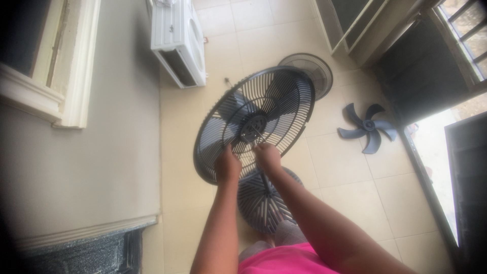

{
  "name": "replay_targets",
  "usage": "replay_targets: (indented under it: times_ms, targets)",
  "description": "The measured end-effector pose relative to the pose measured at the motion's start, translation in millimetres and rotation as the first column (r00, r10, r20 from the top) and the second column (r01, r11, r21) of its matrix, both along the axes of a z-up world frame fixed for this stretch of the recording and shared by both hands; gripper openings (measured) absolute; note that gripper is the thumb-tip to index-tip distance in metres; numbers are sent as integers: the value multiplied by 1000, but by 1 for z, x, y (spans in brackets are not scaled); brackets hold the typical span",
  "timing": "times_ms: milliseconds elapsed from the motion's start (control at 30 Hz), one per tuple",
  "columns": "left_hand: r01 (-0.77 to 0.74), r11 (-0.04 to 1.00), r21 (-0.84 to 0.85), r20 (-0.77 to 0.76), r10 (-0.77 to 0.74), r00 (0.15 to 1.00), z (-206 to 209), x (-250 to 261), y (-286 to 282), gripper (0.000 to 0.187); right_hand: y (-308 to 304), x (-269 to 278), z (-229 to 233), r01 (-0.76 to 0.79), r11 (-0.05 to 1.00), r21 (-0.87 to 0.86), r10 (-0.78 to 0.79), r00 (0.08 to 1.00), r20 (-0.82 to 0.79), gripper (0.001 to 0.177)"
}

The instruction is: The person assembles a standing fan by attaching the fan blades to the motor hub and securing the front protective cage. They use a screwdriver to tighten the central nut and fasten the cage screws, completing the assembly of the fan head.

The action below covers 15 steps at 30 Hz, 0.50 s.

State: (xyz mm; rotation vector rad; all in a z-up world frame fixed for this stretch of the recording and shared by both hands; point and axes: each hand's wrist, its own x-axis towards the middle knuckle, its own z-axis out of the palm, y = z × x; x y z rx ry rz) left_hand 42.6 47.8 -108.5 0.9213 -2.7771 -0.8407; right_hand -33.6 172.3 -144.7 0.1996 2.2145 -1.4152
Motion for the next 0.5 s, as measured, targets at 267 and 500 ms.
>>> replay_targets:
  times_ms: [267, 500]
  targets:
    - [12, 1000, -15, 45, -11, 999, 6, -6, -1, 32, 0, 9, 7, -13, 984, 175, 54, 971, -231, 21]
    - [23, 999, -30, 49, -22, 999, 5, -6, -1, 31, -3, -3, -24, 86, 992, -94, -65, 977, 203, 31]
